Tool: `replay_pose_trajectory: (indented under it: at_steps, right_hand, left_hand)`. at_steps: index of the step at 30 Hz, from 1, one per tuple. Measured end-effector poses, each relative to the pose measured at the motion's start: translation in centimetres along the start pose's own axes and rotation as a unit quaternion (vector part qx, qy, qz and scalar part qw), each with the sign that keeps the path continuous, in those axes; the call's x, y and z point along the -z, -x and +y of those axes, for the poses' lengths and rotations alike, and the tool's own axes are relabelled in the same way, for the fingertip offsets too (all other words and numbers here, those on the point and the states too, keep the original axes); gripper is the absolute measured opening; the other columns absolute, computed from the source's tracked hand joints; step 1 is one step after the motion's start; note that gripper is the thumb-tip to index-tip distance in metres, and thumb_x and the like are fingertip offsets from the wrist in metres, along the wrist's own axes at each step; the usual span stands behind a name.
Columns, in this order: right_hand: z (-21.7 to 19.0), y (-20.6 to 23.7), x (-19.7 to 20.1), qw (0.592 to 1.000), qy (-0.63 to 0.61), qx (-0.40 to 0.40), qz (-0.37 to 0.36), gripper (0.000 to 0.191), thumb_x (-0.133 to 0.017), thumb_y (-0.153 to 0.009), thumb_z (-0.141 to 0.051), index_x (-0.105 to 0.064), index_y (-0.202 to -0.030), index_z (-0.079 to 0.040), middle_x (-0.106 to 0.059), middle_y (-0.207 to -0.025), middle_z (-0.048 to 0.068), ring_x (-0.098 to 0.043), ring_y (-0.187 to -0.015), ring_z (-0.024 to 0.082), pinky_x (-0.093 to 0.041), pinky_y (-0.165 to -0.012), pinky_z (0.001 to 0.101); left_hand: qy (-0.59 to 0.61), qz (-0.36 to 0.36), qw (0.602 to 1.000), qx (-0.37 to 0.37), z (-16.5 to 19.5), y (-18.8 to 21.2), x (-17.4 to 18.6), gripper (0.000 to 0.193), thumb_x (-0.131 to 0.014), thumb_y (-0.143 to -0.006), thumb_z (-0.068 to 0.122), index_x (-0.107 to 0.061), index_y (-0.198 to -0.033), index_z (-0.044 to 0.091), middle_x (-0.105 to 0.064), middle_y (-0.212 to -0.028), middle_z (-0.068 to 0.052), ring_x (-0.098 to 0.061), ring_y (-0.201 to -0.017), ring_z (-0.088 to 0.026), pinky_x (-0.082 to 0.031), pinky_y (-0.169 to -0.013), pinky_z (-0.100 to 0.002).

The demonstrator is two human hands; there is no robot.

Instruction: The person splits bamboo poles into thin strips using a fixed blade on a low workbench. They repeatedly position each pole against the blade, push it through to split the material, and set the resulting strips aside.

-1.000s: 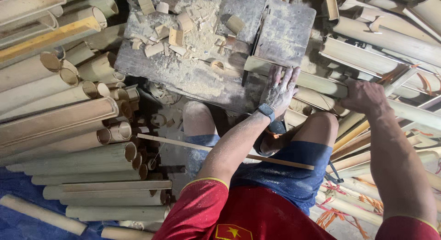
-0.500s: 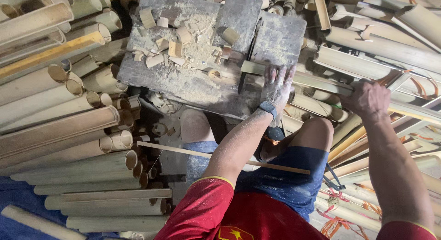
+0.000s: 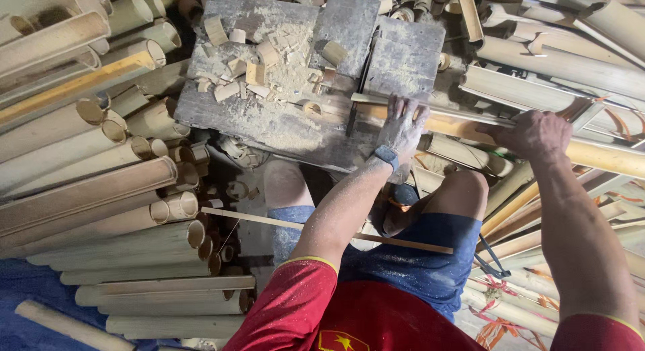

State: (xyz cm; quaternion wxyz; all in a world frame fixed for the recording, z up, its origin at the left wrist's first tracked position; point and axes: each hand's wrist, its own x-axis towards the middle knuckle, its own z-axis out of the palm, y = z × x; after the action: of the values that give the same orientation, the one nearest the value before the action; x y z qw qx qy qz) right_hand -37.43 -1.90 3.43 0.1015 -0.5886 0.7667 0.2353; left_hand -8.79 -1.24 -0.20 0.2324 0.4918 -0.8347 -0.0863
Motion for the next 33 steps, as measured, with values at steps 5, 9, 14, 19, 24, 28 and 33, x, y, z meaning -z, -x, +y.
replay_pose_trajectory:
  at_steps: [5, 9, 14, 19, 24, 28, 33]
  right_hand:
    - [0.1, -0.7, 0.1, 0.998, -0.049, 0.026, 0.020, 0.095, -0.056, -0.065, -0.101, -0.084, -0.101, -0.018, -0.076, -0.093, 0.018, -0.073, -0.090, 0.034, -0.055, -0.073, 0.0436]
    - [0.5, -1.7, -0.4, 1.000, -0.023, 0.015, -0.013, 0.105, -0.047, -0.065, -0.103, -0.075, -0.073, -0.003, -0.076, -0.071, 0.012, -0.078, -0.075, 0.025, -0.059, -0.066, 0.0392]
    - [0.3, -1.8, 0.6, 0.998, -0.054, 0.018, -0.040, 0.102, -0.048, -0.059, -0.103, -0.074, -0.071, -0.005, -0.071, -0.075, 0.016, -0.074, -0.074, 0.028, -0.056, -0.066, 0.0416]
    - [0.0, -2.1, 1.9, 0.994, -0.068, 0.065, -0.055, 0.094, -0.058, -0.063, -0.097, -0.086, -0.085, -0.010, -0.078, -0.092, 0.017, -0.070, -0.087, 0.030, -0.054, -0.075, 0.0449]
    - [0.0, -4.6, 2.6, 0.973, -0.064, 0.173, -0.139, 0.038, -0.071, -0.085, -0.050, -0.090, -0.101, -0.021, -0.079, -0.097, 0.008, -0.072, -0.088, 0.027, -0.058, -0.076, 0.0427]
    - [0.3, -5.1, 2.9, 0.969, -0.095, 0.148, -0.174, 0.029, -0.069, -0.088, -0.034, -0.086, -0.105, -0.018, -0.080, -0.098, 0.012, -0.073, -0.087, 0.029, -0.057, -0.076, 0.0418]
    - [1.6, -3.6, 1.6, 0.944, -0.222, 0.156, -0.188, 0.028, -0.067, -0.091, -0.020, -0.086, -0.111, -0.014, -0.079, -0.098, 0.016, -0.073, -0.089, 0.034, -0.057, -0.078, 0.0450]
  left_hand:
    - [-0.027, -0.033, 0.999, 0.010, 0.3, 0.7, -0.4, 0.056, -0.063, -0.096, 0.027, -0.047, -0.146, 0.008, -0.044, -0.149, -0.021, -0.040, -0.139, -0.046, -0.023, -0.126, -0.061]
    - [-0.064, -0.022, 0.998, 0.009, 0.5, 0.9, -0.7, 0.064, -0.058, -0.097, 0.029, -0.039, -0.153, 0.005, -0.044, -0.153, -0.018, -0.039, -0.144, -0.042, -0.025, -0.127, -0.057]
    - [-0.051, -0.051, 0.997, 0.009, 0.3, 0.7, -0.4, 0.064, -0.052, -0.102, 0.034, -0.036, -0.153, 0.000, -0.043, -0.155, -0.018, -0.039, -0.145, -0.041, -0.029, -0.123, -0.054]
    - [-0.001, -0.129, 0.991, 0.045, 0.0, -0.6, 0.9, 0.059, -0.053, -0.103, 0.040, -0.047, -0.149, 0.003, -0.044, -0.152, -0.020, -0.042, -0.138, -0.046, -0.034, -0.118, -0.053]
    - [0.088, -0.204, 0.970, 0.101, -0.5, -2.2, 2.5, 0.043, -0.055, -0.101, 0.038, -0.066, -0.130, 0.008, -0.047, -0.148, -0.020, -0.054, -0.128, -0.036, -0.046, -0.109, -0.047]
    - [0.125, -0.115, 0.981, 0.090, -0.6, -2.4, 2.5, 0.038, -0.061, -0.094, 0.036, -0.071, -0.120, 0.010, -0.062, -0.136, -0.008, -0.059, -0.120, -0.032, -0.046, -0.104, -0.048]
    - [0.095, -0.075, 0.990, 0.071, -0.1, -0.4, 1.6, 0.032, -0.061, -0.098, 0.036, -0.072, -0.113, 0.011, -0.070, -0.122, -0.010, -0.062, -0.115, -0.031, -0.046, -0.102, -0.049]
